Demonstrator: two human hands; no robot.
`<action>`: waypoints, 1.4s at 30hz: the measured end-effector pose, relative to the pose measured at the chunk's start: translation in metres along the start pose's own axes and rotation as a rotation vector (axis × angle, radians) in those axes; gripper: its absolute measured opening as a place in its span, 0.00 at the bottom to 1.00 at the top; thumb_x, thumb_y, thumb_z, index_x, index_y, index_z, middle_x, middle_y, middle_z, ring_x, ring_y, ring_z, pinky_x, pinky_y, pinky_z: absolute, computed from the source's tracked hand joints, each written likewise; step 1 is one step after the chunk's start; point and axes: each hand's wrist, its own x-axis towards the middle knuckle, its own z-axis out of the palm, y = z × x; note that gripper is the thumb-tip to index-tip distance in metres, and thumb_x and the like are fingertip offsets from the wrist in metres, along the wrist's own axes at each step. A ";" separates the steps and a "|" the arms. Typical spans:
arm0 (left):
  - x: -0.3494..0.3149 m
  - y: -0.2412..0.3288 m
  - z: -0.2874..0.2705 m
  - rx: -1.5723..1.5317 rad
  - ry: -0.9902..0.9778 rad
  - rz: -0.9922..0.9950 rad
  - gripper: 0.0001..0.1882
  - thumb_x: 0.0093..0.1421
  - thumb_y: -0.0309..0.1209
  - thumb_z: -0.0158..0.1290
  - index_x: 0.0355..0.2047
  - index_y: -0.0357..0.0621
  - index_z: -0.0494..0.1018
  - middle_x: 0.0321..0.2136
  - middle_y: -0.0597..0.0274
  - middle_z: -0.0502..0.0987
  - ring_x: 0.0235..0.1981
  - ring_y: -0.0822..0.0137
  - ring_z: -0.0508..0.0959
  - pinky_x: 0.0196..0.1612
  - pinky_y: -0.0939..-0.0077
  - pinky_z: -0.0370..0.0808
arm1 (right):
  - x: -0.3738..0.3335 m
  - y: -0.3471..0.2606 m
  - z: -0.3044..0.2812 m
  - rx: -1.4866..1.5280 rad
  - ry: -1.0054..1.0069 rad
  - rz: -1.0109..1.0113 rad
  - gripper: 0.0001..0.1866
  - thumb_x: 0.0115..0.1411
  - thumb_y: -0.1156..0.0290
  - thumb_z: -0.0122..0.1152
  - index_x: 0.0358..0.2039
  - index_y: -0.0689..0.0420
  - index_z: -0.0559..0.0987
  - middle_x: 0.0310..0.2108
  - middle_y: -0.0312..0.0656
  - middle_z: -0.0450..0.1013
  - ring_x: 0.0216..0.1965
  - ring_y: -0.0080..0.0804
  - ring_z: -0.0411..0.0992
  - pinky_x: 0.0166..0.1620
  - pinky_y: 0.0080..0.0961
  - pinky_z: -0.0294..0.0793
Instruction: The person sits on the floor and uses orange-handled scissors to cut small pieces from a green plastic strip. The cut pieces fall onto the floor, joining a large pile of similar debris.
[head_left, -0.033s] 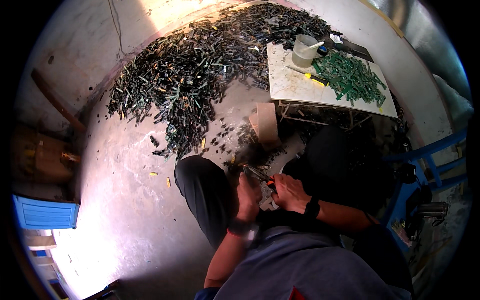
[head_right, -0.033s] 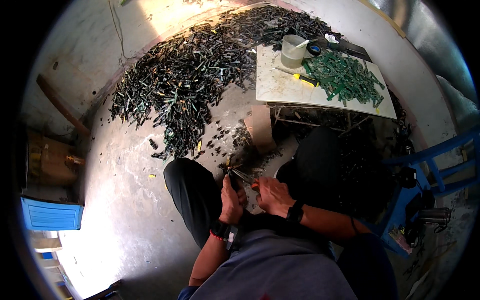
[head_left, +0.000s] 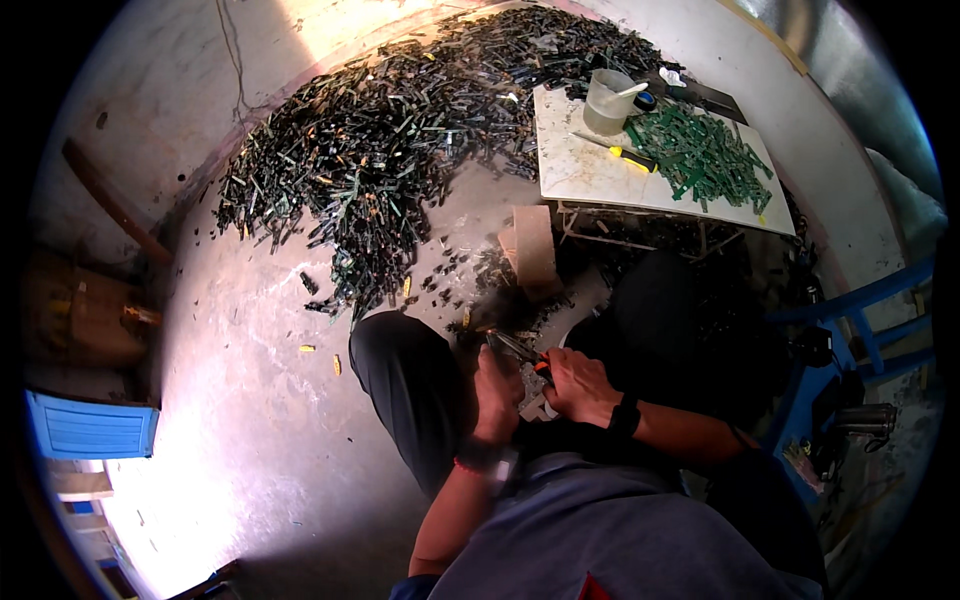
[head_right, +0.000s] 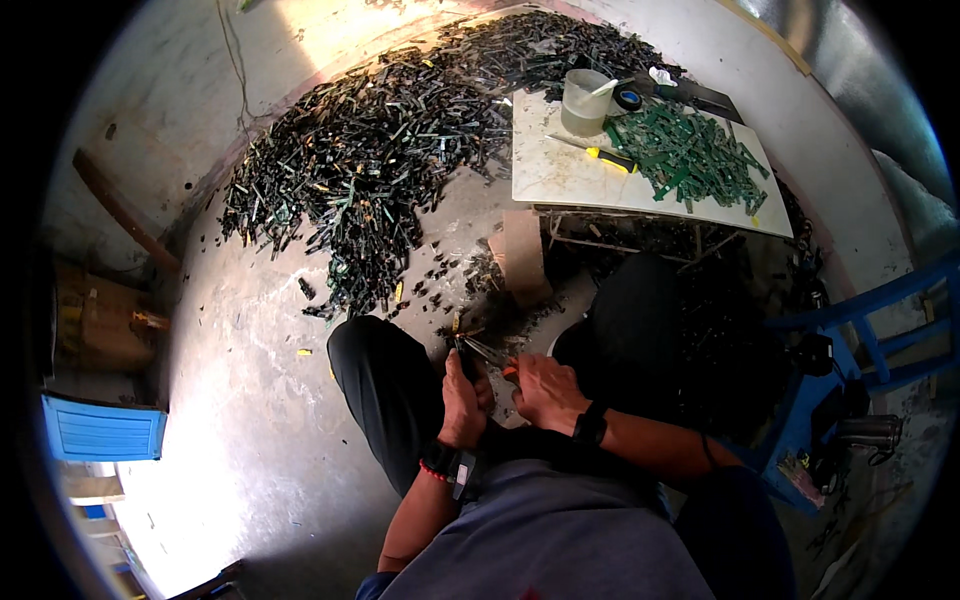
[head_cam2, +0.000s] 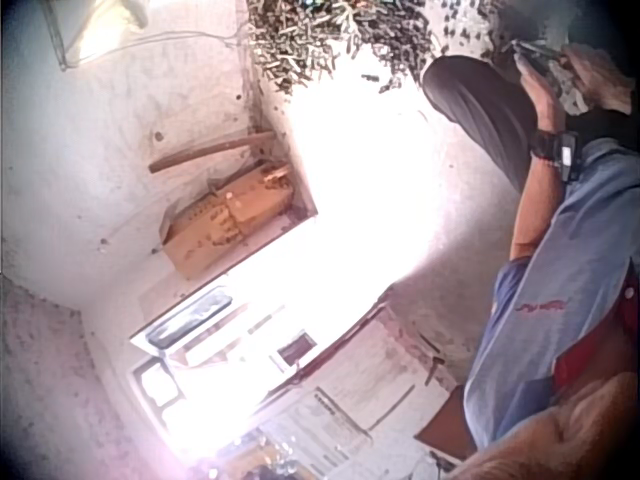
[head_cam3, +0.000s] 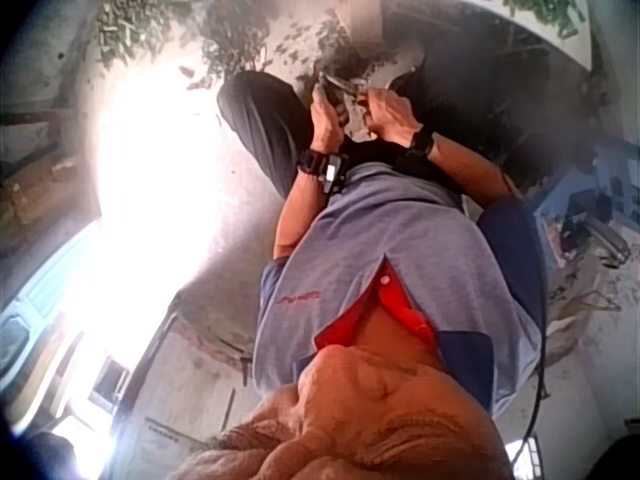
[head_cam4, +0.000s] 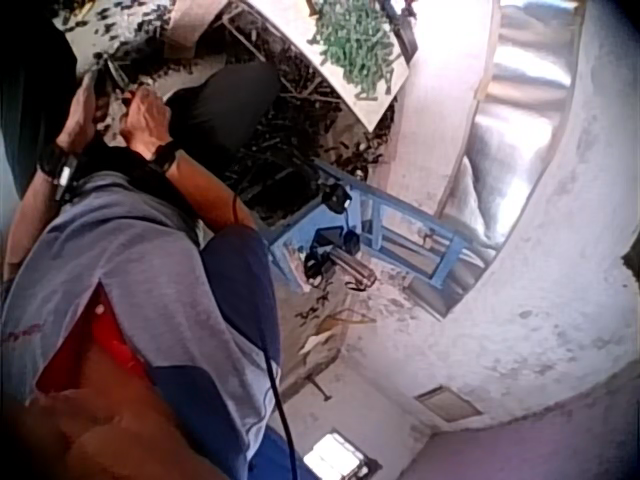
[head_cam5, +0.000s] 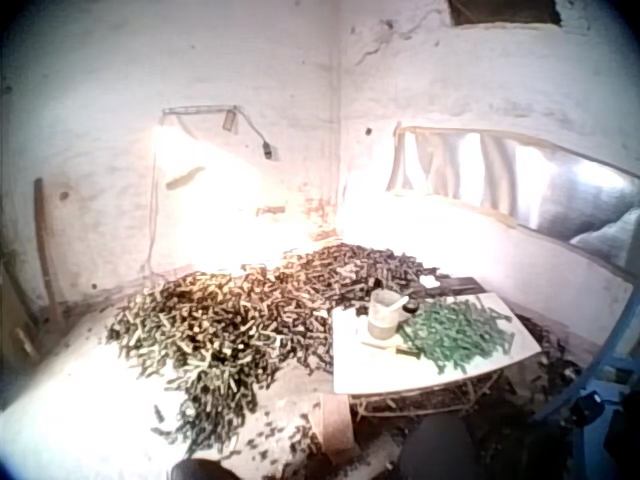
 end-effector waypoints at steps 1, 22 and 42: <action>0.000 0.000 0.000 0.001 -0.001 -0.002 0.23 0.65 0.54 0.38 0.22 0.52 0.60 0.12 0.74 0.53 0.11 0.77 0.53 0.14 0.81 0.49 | 0.000 -0.001 -0.001 -0.002 -0.002 0.001 0.19 0.52 0.66 0.57 0.42 0.64 0.69 0.40 0.54 0.70 0.44 0.50 0.70 0.44 0.44 0.70; 0.044 -0.042 -0.023 0.617 0.240 0.567 0.31 0.69 0.54 0.31 0.17 0.45 0.62 0.11 0.71 0.62 0.12 0.76 0.59 0.15 0.77 0.54 | 0.005 -0.005 -0.016 0.172 -0.097 -0.114 0.15 0.50 0.69 0.54 0.33 0.67 0.67 0.30 0.58 0.72 0.34 0.57 0.72 0.37 0.44 0.71; -0.013 -0.006 -0.011 -0.067 -0.221 -0.241 0.25 0.66 0.55 0.34 0.22 0.51 0.62 0.11 0.74 0.51 0.10 0.76 0.50 0.15 0.81 0.48 | 0.053 0.070 -0.025 -0.129 0.027 -0.518 0.14 0.43 0.72 0.60 0.31 0.61 0.70 0.26 0.50 0.70 0.31 0.53 0.71 0.33 0.44 0.71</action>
